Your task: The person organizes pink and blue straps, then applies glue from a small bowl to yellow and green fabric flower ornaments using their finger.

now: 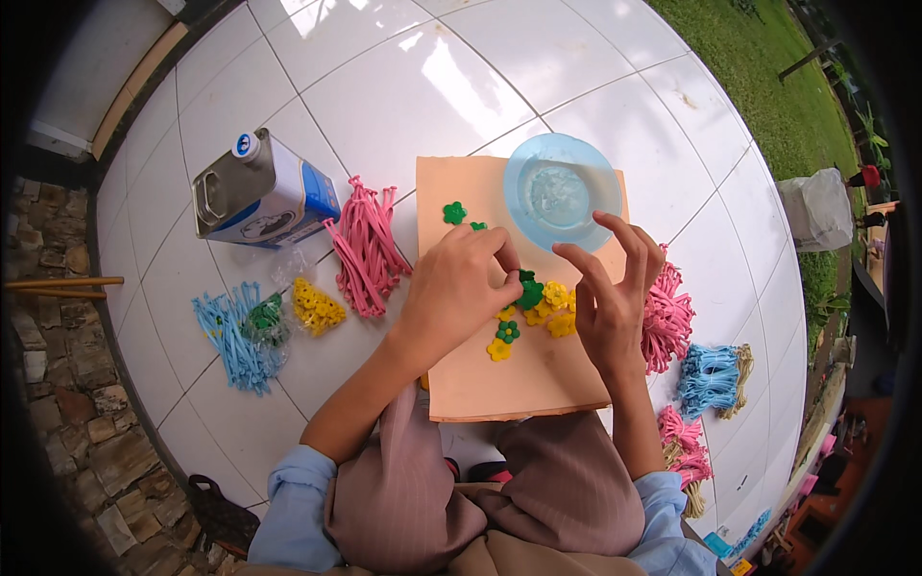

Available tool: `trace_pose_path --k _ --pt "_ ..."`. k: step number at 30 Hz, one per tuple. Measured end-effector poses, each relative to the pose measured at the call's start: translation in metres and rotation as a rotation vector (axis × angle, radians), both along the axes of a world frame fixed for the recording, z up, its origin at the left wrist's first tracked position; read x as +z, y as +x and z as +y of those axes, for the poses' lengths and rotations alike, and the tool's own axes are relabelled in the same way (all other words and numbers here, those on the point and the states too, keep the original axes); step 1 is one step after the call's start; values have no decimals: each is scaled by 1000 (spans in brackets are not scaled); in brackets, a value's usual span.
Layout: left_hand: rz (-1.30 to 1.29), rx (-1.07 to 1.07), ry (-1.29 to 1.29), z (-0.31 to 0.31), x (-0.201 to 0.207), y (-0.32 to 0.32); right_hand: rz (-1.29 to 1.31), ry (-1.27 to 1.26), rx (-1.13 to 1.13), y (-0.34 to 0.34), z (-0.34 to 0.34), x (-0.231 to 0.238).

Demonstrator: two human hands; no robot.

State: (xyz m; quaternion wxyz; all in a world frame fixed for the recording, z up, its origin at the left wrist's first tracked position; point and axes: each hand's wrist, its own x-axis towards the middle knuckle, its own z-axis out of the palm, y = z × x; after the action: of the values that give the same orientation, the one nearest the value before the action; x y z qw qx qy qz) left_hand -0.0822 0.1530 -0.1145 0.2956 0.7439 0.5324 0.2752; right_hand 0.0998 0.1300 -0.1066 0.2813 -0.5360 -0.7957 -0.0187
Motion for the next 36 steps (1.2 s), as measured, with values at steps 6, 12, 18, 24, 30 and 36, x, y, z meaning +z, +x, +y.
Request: trace_pose_path --k 6,12,18,24,30,36 --pt "-452 107 -339 7 -9 -7 -67 125 38 -4 -6 1" --pt "-543 128 -469 9 -8 -9 -158 171 42 -7 -6 -3" --pt "-598 141 -482 9 -8 -11 -221 200 6 -8 -6 -4" --pt "-388 242 -379 3 -4 -28 28 59 2 -10 -4 6" --pt "-192 341 -306 -1 -13 -51 23 -222 176 -17 -4 -7" --pt "128 414 44 -5 -7 -38 -42 -183 219 -21 0 -11"
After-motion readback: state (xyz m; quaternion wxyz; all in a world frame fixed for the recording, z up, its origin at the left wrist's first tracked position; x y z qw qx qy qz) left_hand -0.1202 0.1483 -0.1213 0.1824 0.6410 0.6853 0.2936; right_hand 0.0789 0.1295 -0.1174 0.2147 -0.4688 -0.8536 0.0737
